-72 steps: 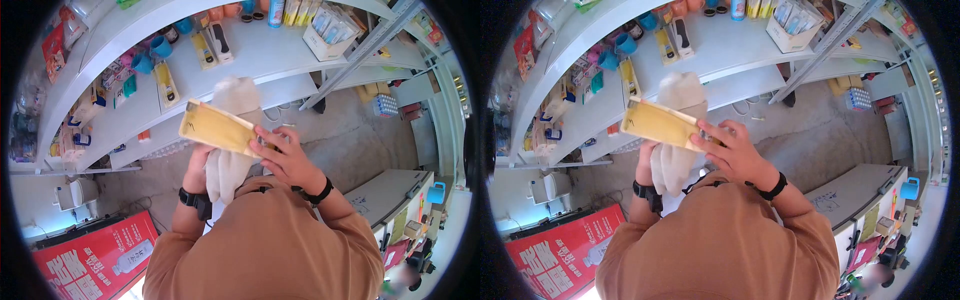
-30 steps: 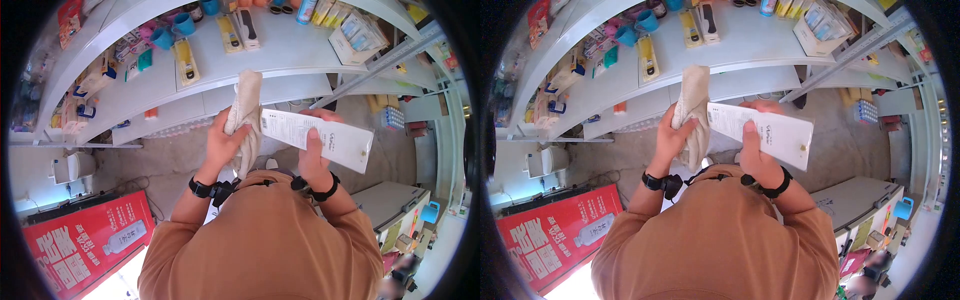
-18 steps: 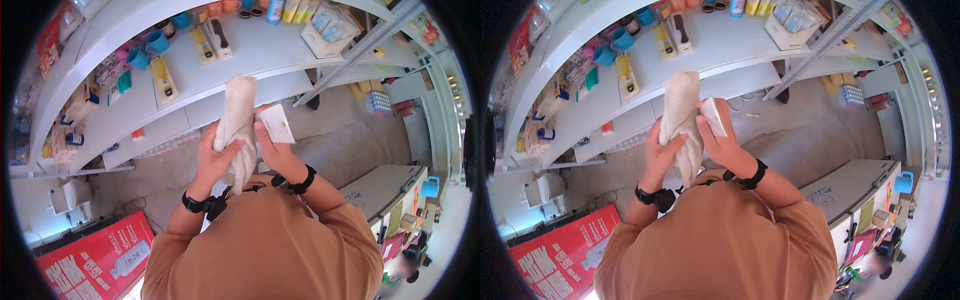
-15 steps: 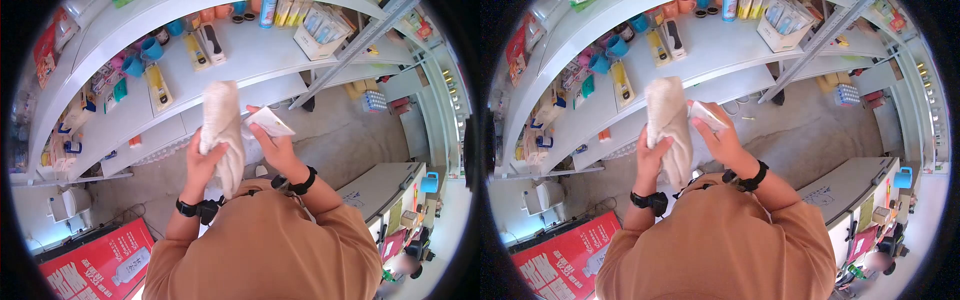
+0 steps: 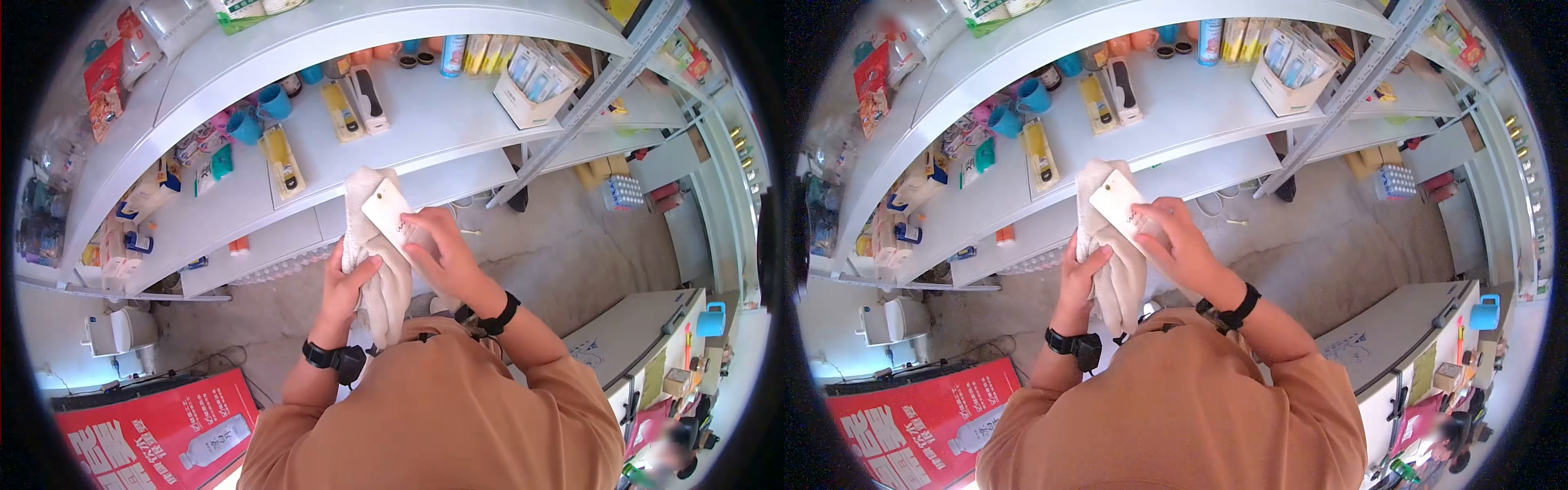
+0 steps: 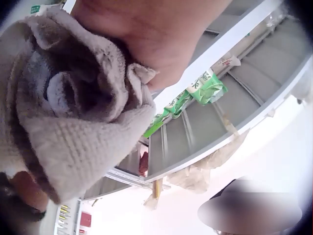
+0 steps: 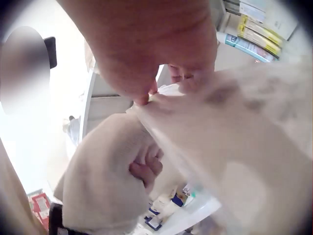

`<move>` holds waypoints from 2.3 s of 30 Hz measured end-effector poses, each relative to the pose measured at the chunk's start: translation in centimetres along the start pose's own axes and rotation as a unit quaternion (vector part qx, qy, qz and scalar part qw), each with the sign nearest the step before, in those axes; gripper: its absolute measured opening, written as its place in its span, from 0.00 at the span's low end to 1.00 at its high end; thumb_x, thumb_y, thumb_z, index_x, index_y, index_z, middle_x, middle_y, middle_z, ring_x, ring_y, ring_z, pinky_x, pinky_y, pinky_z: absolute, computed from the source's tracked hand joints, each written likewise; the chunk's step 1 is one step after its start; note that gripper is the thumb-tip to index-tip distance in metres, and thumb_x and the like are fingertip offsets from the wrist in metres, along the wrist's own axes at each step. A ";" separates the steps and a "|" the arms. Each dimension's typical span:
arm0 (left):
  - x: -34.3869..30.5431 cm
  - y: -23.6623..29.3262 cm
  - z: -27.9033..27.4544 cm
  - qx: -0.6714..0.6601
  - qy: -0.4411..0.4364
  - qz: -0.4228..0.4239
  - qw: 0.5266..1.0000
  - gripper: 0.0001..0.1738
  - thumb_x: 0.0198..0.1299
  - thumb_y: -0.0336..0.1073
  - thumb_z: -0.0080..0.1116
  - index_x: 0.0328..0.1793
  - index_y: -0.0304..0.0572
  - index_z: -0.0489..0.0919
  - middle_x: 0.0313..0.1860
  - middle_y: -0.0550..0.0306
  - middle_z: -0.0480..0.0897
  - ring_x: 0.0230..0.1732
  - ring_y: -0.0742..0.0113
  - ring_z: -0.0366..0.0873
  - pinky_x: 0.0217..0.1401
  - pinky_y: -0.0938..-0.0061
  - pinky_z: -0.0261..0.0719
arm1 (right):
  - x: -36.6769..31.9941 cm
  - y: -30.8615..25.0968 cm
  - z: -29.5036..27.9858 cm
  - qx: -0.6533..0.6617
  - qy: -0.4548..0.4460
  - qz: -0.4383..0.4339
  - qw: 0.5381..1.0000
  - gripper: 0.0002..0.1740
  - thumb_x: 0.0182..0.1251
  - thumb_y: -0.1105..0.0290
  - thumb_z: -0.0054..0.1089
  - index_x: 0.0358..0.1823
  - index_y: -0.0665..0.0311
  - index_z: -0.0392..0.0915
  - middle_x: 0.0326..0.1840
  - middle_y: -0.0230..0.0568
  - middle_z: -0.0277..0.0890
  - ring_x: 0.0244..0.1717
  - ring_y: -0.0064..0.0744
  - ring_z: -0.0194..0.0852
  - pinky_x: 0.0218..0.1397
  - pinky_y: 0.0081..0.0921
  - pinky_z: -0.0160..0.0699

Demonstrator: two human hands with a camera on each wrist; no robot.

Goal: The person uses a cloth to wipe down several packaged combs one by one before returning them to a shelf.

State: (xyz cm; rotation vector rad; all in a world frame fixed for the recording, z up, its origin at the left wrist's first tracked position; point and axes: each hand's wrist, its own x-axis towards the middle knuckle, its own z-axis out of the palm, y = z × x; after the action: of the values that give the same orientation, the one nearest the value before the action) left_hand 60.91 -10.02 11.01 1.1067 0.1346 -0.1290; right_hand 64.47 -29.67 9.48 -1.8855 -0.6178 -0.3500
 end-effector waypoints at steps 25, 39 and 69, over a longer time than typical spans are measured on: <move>0.3 0.6 -1.6 -0.090 -0.048 -0.075 0.992 0.31 0.58 0.28 0.61 0.68 0.36 0.68 0.57 0.52 0.79 0.55 0.64 0.79 0.57 0.70 0.78 | 0.0 -3.2 -2.5 -0.082 -0.159 -0.074 0.981 0.36 0.52 0.75 0.66 0.66 0.45 0.75 0.63 0.44 0.61 0.61 0.49 0.58 0.68 0.40 0.57; 0.5 1.6 1.8 0.452 -0.021 0.320 0.832 0.34 0.48 0.30 0.66 0.66 0.47 0.74 0.43 0.50 0.77 0.39 0.54 0.80 0.43 0.64 0.80 | -0.5 -2.5 1.9 0.206 0.048 0.170 0.962 0.30 0.72 0.71 0.54 0.71 0.67 0.54 0.62 0.45 0.65 0.59 0.33 0.70 0.56 0.35 0.79; 1.7 -0.3 -0.7 0.505 0.098 0.294 0.806 0.42 0.43 0.34 0.70 0.71 0.60 0.71 0.48 0.48 0.75 0.39 0.48 0.80 0.40 0.61 0.83 | 0.5 -6.1 1.6 0.344 0.087 0.190 0.915 0.33 0.80 0.53 0.35 0.76 0.64 0.47 0.75 0.52 0.56 0.74 0.45 0.58 0.73 0.43 0.63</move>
State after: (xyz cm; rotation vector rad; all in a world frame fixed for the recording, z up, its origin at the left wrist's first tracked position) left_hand 62.55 -9.59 10.17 2.1837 -0.1263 0.5473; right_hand 61.37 -26.29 13.88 -1.2317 -0.1945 -0.0260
